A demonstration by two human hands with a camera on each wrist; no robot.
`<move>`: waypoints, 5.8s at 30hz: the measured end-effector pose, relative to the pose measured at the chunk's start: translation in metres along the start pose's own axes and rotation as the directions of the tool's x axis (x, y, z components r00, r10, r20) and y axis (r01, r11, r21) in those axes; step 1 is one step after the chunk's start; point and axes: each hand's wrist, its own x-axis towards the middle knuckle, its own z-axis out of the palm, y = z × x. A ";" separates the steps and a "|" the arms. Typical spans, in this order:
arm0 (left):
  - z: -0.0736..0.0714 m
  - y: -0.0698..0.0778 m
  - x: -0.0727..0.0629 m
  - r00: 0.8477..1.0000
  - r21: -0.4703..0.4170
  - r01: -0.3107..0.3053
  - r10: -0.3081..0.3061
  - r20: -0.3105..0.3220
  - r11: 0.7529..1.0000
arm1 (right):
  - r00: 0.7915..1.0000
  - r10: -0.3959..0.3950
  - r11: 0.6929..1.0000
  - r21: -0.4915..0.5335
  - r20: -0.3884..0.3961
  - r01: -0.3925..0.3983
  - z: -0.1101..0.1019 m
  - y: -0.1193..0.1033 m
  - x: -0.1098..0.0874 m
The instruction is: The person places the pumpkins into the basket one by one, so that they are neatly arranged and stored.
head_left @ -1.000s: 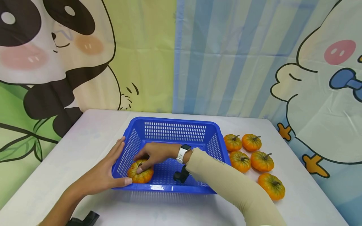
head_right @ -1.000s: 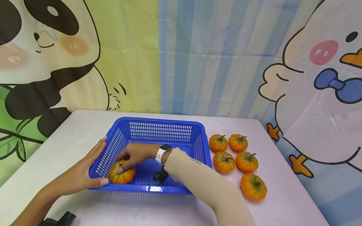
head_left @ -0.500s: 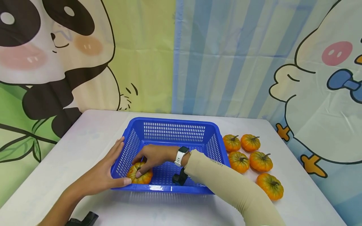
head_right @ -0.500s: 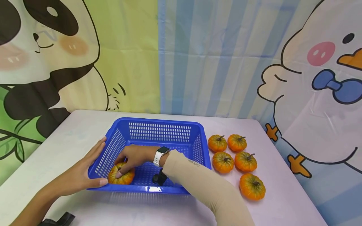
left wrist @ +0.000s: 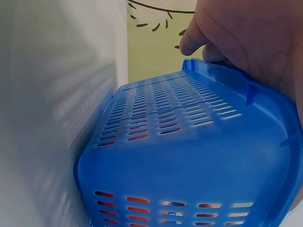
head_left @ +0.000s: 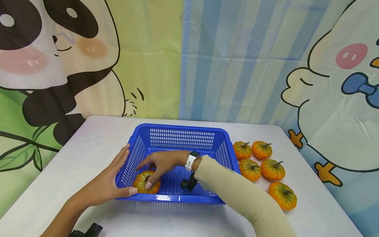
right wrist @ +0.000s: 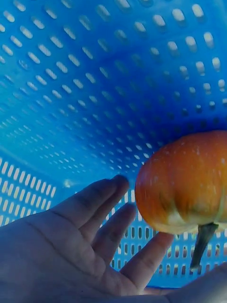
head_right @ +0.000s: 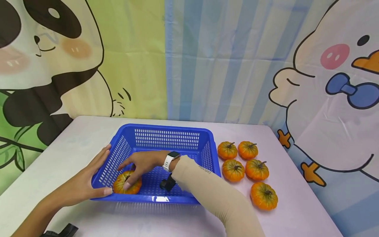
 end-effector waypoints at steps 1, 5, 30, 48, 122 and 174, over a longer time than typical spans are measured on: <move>0.000 0.000 0.000 1.000 0.002 0.002 -0.002 0.000 1.000 | 1.000 -0.001 1.000 -0.001 0.003 0.001 -0.001 -0.001 -0.001; 0.001 -0.002 0.000 1.000 0.014 -0.008 0.008 -0.003 1.000 | 1.000 -0.026 1.000 0.011 -0.004 0.026 -0.004 -0.003 -0.004; 0.000 0.002 0.000 1.000 0.003 0.008 -0.008 -0.010 1.000 | 0.965 -0.090 0.980 0.152 -0.247 0.130 -0.042 -0.018 -0.073; 0.002 0.004 0.000 1.000 -0.008 0.004 -0.004 -0.014 1.000 | 0.909 -0.047 0.984 0.134 -0.415 0.113 -0.041 -0.012 -0.136; 0.005 0.001 -0.002 0.999 0.007 0.019 -0.019 -0.036 1.000 | 0.534 0.310 0.950 0.247 -0.787 -0.189 0.056 0.051 -0.283; 0.007 0.001 -0.002 0.998 0.010 0.014 -0.013 -0.057 1.000 | 0.447 0.527 0.822 0.302 -0.722 -0.482 0.069 0.112 -0.301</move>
